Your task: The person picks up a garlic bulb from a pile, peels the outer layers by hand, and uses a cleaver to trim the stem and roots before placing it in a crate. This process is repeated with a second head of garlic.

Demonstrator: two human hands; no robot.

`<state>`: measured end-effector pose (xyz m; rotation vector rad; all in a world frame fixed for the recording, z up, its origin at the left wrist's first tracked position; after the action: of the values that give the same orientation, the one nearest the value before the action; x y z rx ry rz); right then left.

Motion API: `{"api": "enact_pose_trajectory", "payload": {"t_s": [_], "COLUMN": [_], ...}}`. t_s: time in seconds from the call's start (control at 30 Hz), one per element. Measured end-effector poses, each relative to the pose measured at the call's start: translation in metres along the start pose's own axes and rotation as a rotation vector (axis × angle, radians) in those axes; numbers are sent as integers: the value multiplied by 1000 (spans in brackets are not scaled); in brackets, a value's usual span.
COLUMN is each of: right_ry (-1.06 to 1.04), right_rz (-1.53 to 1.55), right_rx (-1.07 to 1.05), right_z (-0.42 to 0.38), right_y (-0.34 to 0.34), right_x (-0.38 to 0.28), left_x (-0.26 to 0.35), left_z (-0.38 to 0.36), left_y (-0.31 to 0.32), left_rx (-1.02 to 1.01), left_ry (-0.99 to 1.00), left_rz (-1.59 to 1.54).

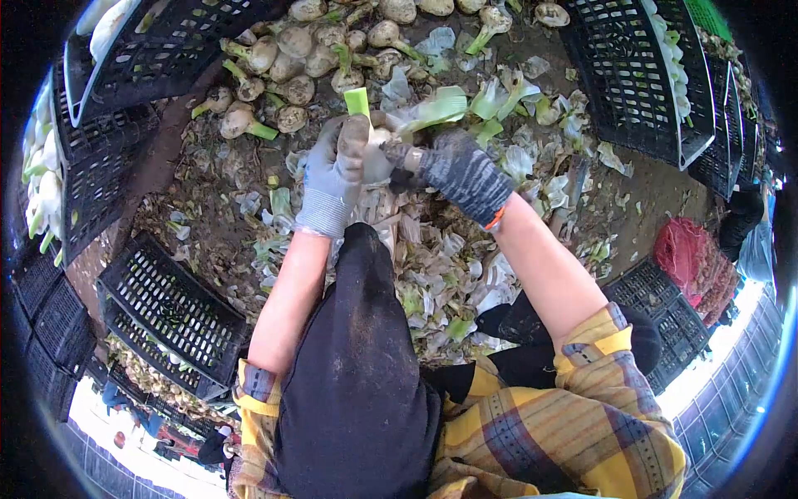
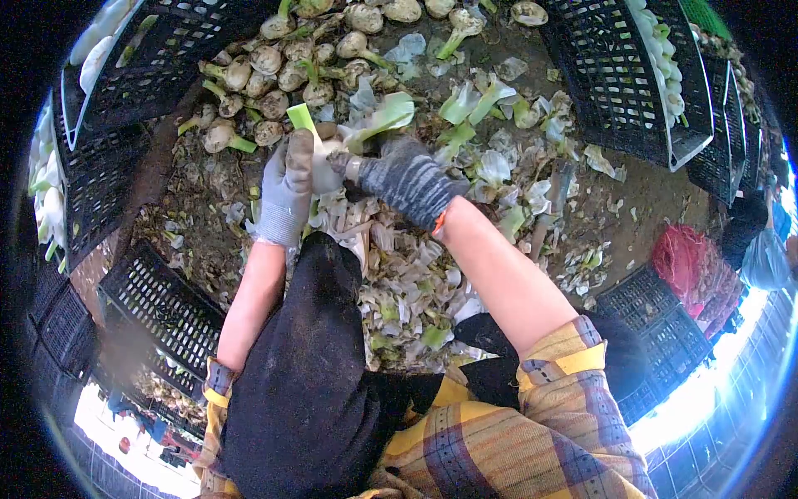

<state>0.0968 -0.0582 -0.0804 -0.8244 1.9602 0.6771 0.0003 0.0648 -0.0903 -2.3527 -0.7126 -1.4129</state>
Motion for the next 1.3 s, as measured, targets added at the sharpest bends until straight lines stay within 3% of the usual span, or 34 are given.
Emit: {"api": "enact_pose_trajectory", "payload": {"t_s": [0.03,0.13,0.17,0.23,0.27,0.37,0.43,0.53,0.57,0.63,0.8,0.83,0.93,1.07,1.17,1.3], "right_ry": [-156,-102,-5,-117,-172,-45,289,529,631,382,297,290,371,305,316,66], "right_rz": [-274,-636,-622,-512,-457,-142,724,815,728,355,66,343,332,222,334,-215], "right_rx": [-1,-93,-78,1,42,226,451,155,95,-62,-106,-78,-99,-88,-75,-40], "right_z": [0,-3,-2,-5,-7,3,-4,-8,-8,0,5,0,-4,0,-1,2], "right_y": [1,-1,-2,-2,-3,-31,-29,-14,-7,1,13,16,7,5,6,3], "right_x": [-4,-1,2,-9,-13,32,41,35,36,24,2,-1,6,8,3,3], "left_x": [2,-5,-9,-5,-4,6,14,4,0,6,20,18,13,14,21,8], "left_z": [-2,2,3,2,2,0,0,4,4,3,-3,-4,-1,1,-1,1], "left_y": [2,5,4,2,2,2,1,0,-1,5,5,5,3,1,1,2], "left_rx": [10,-3,1,8,31,134,112,70,43,-31,-45,-32,-17,8,24,7], "left_ry": [-5,74,28,-66,-119,-249,-220,-192,-197,-182,-27,-16,-52,-31,-19,-121], "left_rz": [-73,-182,-62,177,127,52,14,-58,-35,-70,97,101,68,86,84,-27]}}
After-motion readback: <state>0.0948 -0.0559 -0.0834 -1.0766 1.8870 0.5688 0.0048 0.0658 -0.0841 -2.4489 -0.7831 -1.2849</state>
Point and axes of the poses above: each hand's wrist, its own z-axis towards the middle knuckle, its own y-axis out of the palm, x = y × z, the point moved 5 cm from there along z, towards the middle knuckle, and after that the axes turned 7 degrees about z, right-handed, at the moved point
